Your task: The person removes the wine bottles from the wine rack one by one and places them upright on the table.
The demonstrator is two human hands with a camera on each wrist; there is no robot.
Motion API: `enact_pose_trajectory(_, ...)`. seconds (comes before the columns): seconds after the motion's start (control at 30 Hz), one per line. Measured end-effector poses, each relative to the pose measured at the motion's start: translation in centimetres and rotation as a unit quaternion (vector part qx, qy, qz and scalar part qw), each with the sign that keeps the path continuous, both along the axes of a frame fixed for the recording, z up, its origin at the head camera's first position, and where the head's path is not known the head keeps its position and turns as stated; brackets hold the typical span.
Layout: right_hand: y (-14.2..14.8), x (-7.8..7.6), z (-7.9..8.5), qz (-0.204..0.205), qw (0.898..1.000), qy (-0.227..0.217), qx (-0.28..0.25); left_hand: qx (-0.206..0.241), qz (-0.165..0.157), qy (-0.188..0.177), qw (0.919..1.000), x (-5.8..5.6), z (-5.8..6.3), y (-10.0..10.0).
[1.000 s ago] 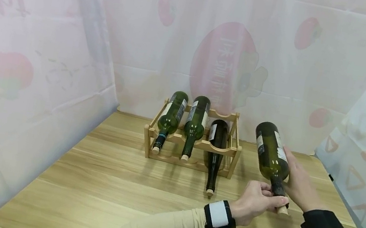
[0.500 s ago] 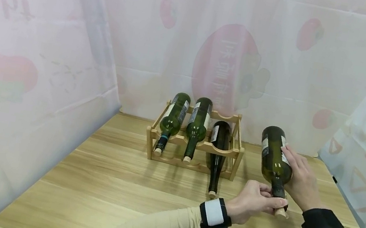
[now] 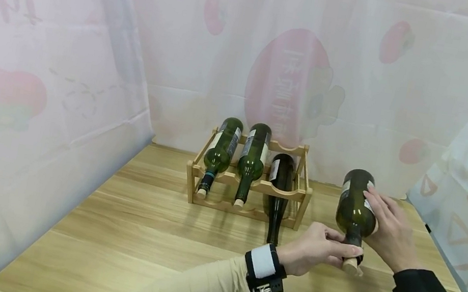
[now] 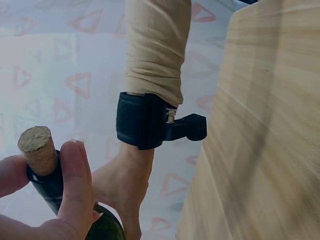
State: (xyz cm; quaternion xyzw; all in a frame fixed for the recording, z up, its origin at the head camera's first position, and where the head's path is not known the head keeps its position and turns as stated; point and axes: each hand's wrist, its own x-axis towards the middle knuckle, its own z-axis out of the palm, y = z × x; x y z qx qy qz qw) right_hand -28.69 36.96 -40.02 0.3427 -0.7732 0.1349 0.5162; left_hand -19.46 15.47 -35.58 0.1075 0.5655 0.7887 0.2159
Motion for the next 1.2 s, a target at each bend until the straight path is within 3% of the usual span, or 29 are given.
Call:
enact_pose_trajectory(0.17, 0.2, 0.4, 0.4, -0.004, 1.0, 0.003, 0.015, -0.005, -0.016, -0.006, 0.9998, -0.2, 0.6, -0.7)
enact_pose_trajectory(0.4, 0.2, 0.9, 0.7, -0.02, 0.999, -0.017, 0.028, -0.031, -0.003, -0.018, 0.9994, -0.3, 1.4, -1.3)
enact_pose_trajectory(0.57, 0.3, 1.1, 0.7, -0.024, 0.999, -0.019, 0.028, -0.035, -0.011, -0.018, 0.9992, -0.4, 1.9, -1.5)
enact_pose_trajectory(0.8, 0.5, 1.5, 0.6, -0.04, 0.999, -0.025, 0.023, 0.017, -0.026, -0.01, 0.9995, -0.6, 2.7, -1.9)
enact_pose_trajectory(1.03, 0.4, 1.8, 0.6, -0.043, 0.999, -0.026, 0.022, 0.033, -0.08, 0.025, 0.9959, -1.0, 2.9, -2.7)
enact_pose_trajectory(1.2, 0.3, 1.9, 0.7, -0.046, 0.998, -0.031, 0.016, 0.043, -0.094, 0.065, 0.9925, -1.3, 2.7, -2.7)
